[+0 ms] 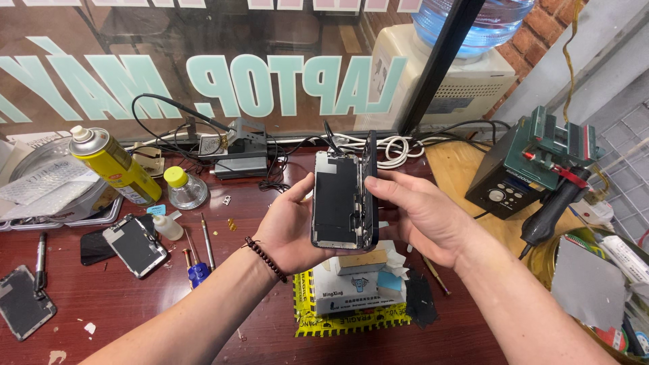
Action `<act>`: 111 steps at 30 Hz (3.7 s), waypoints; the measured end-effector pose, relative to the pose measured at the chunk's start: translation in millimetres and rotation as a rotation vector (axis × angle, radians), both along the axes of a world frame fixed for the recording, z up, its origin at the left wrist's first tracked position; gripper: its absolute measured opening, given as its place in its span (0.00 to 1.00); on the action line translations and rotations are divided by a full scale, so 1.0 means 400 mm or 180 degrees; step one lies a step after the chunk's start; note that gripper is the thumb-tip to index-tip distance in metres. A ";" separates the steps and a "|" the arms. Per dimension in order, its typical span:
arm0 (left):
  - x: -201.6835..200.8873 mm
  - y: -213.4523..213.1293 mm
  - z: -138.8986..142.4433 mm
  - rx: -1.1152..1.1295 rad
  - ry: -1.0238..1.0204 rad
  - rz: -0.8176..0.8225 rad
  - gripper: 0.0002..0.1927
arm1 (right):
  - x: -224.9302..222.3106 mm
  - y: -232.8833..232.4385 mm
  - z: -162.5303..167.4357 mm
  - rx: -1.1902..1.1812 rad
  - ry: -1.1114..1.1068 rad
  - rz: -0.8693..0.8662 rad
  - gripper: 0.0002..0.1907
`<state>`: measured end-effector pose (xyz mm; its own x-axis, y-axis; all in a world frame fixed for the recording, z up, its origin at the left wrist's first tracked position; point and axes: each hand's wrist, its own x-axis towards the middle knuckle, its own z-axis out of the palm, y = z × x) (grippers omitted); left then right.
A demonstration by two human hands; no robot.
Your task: The person repairs a smartphone at a workbench. They open the phone, work on its internal components by hand, wipe the screen with a cloth, power the phone on to test it, and press the screen assembly back into place.
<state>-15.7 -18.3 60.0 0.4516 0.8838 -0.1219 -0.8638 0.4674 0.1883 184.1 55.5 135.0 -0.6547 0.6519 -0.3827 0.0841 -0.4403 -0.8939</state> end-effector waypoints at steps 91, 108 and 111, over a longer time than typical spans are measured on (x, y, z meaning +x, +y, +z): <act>-0.036 -0.041 0.035 -0.0107 0.0722 -0.0365 0.41 | -0.041 -0.048 -0.066 -0.0084 0.0347 0.0120 0.18; -0.024 -0.035 0.059 0.0225 0.0436 -0.0244 0.39 | -0.044 -0.068 -0.040 0.1738 -0.0775 -0.0651 0.24; -0.026 -0.033 0.063 0.0194 0.0542 -0.0192 0.37 | -0.047 -0.070 -0.030 0.1857 -0.0924 -0.0613 0.24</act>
